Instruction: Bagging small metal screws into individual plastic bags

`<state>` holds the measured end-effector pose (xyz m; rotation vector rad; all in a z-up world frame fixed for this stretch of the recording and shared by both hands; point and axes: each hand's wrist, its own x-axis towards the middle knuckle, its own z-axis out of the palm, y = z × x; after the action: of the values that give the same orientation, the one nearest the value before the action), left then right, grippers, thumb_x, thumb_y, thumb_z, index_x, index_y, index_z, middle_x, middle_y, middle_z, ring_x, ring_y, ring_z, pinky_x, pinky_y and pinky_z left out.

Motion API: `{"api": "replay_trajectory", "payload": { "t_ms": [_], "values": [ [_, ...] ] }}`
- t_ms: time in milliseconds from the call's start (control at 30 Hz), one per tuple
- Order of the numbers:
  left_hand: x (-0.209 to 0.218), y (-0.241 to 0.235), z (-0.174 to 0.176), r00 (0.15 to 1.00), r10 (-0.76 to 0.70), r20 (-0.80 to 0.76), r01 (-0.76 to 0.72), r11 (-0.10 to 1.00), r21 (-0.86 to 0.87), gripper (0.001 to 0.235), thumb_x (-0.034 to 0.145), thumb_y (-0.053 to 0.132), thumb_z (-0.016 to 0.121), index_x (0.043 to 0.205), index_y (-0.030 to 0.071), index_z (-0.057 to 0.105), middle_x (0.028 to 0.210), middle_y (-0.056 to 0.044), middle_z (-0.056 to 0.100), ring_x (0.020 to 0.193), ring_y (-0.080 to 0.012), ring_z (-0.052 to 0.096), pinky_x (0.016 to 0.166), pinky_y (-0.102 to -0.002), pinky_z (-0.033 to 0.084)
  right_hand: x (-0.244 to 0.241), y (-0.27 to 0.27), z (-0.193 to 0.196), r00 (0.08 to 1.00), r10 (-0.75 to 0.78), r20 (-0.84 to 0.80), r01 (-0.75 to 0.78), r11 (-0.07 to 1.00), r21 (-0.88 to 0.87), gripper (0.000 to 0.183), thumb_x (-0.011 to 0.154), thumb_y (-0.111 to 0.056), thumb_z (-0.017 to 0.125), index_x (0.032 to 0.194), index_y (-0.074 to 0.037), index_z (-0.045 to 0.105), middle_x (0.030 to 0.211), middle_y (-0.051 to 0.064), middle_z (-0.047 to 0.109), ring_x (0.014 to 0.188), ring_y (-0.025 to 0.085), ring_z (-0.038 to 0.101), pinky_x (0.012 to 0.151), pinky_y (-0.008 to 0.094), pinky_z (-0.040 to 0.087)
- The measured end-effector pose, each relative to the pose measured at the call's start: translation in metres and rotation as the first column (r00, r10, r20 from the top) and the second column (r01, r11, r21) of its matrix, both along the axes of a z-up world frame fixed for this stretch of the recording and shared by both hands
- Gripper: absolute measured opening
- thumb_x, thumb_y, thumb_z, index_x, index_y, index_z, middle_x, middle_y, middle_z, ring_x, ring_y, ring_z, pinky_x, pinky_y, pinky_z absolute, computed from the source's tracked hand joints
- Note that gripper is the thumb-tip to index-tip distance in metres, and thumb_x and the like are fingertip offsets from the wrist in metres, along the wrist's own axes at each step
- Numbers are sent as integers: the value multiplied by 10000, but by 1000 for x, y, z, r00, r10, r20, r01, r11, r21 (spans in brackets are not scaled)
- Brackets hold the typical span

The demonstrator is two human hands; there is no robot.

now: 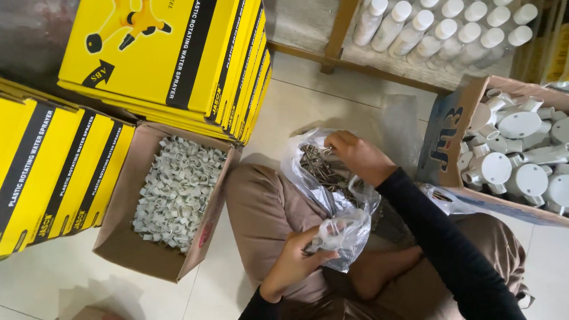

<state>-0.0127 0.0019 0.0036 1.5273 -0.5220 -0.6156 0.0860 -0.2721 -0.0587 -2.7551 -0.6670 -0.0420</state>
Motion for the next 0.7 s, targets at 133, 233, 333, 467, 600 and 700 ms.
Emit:
{"api": "replay_trajectory", "payload": {
  "t_ms": [133,233,333,467,600,700],
  "values": [
    [-5,-4,11,1000,-4,7,5,994,-107,421,944,292,739,1258,16,686,1185,-90,758,1068,-194,716,907,-331,576,-34,9,139,997,-66,-48,78,943,324,163,973,-16,655,1128,0,608,1061,160,705,878,209,749,778,285,637],
    [-13,-7,18,997,32,67,-23,991,-128,378,913,268,777,1185,14,714,1150,-86,769,1055,-200,733,897,-340,584,-67,11,222,999,-24,-27,33,893,448,245,918,16,711,1153,-16,650,1135,145,723,1048,253,750,968,336,610],
    [-20,-11,43,999,20,47,-13,989,-150,502,951,343,716,1315,4,645,1176,-81,745,1079,-195,692,943,-337,528,-100,13,269,996,47,-71,-2,846,533,210,899,-42,725,1104,-27,682,1051,83,754,976,178,778,931,266,635],
    [-33,-15,64,997,71,17,-67,980,-188,523,925,281,746,1354,10,622,1266,-92,708,1173,-182,633,1034,-321,483,-130,16,291,977,141,-159,-55,890,453,198,925,-91,681,1122,-86,690,1066,39,768,918,151,789,831,272,632],
    [-43,-15,80,998,38,53,-27,982,-189,541,936,305,729,1383,26,607,1260,-77,717,1164,-157,646,1033,-312,492,-146,17,297,960,191,-206,-99,916,389,219,933,-115,671,1151,-100,683,1094,44,772,955,180,794,834,310,645],
    [-52,-20,67,996,41,77,-23,973,-228,627,931,361,728,1419,6,556,1364,-137,664,1268,-229,611,1105,-355,453,-151,24,298,966,184,-182,-100,913,396,188,931,-117,677,1119,-117,686,1115,41,768,967,178,792,886,314,631]
  ]
}}
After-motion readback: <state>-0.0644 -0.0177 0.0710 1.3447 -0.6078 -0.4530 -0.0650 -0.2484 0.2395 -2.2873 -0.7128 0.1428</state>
